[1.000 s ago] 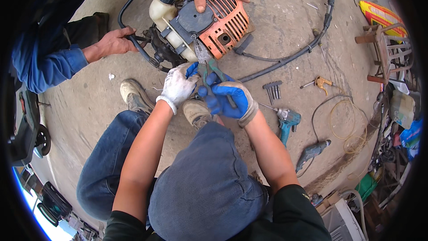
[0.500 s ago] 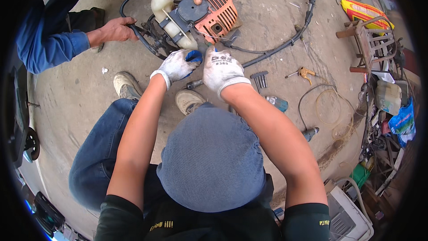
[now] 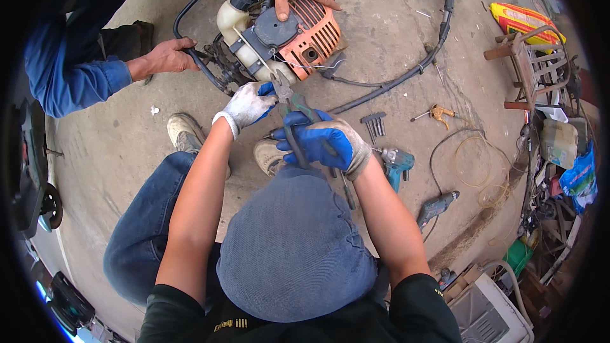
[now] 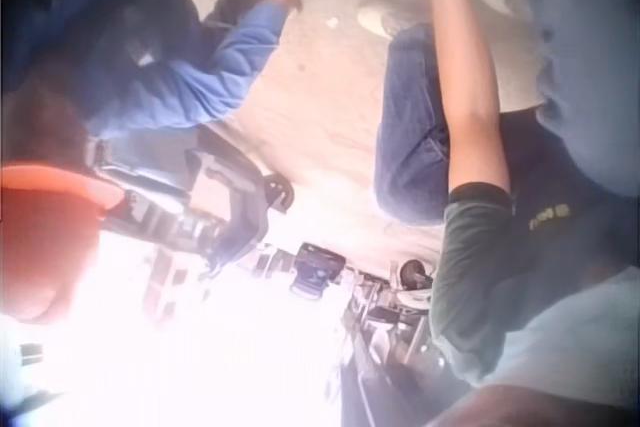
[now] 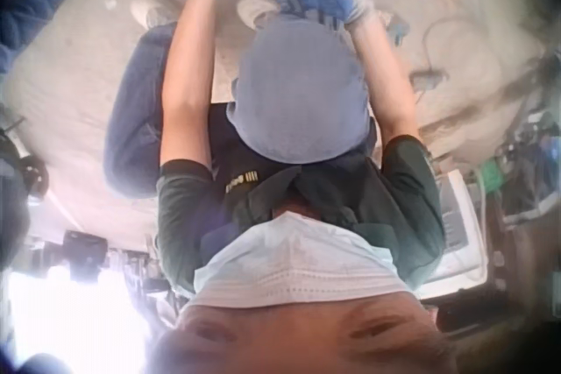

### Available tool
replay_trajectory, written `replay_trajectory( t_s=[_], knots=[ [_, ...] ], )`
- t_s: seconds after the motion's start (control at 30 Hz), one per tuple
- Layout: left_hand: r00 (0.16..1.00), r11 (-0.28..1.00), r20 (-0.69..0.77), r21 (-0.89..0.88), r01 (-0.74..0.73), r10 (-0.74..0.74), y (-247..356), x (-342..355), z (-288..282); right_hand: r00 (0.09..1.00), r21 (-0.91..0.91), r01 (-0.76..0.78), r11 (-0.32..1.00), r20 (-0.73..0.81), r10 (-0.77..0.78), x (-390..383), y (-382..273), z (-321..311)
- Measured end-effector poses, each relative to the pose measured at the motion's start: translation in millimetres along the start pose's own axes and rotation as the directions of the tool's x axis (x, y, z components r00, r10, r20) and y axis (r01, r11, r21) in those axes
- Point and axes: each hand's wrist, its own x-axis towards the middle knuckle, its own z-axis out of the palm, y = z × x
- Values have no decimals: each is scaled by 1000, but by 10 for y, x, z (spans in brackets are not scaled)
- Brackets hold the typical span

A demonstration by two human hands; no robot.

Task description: The person uses a cordless drill and pliers to remove and install components on a small engine. They work alongside another person who assists by holding the engine steady.

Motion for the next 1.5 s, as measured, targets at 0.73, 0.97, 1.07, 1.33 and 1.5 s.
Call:
replay_trajectory(
  t_s=[0.73, 0.97, 1.07, 1.33, 1.5],
  knots=[
    [997, 993, 31, -91, 72, -69, 47, 24, 28, 973, 339, 2, 941, 218, -80, 459, -10, -521],
    [998, 998, 52, -56, 37, -34, 59, 14, 1, 973, 300, -21, 954, 224, -49, 434, -62, -504],
    [1000, 998, -1, -54, 27, -28, -12, 41, 75, 971, 323, -32, 946, 233, -46, 419, -68, -498],
    [994, 997, -85, 4, 75, -75, -89, 112, 143, 955, -386, -7, 922, -276, -108, 322, -236, 33],
    [997, 998, -38, 14, 68, -67, -79, 138, 99, 887, -693, -177, 698, -421, -193, 330, -324, 304]
  ],
)
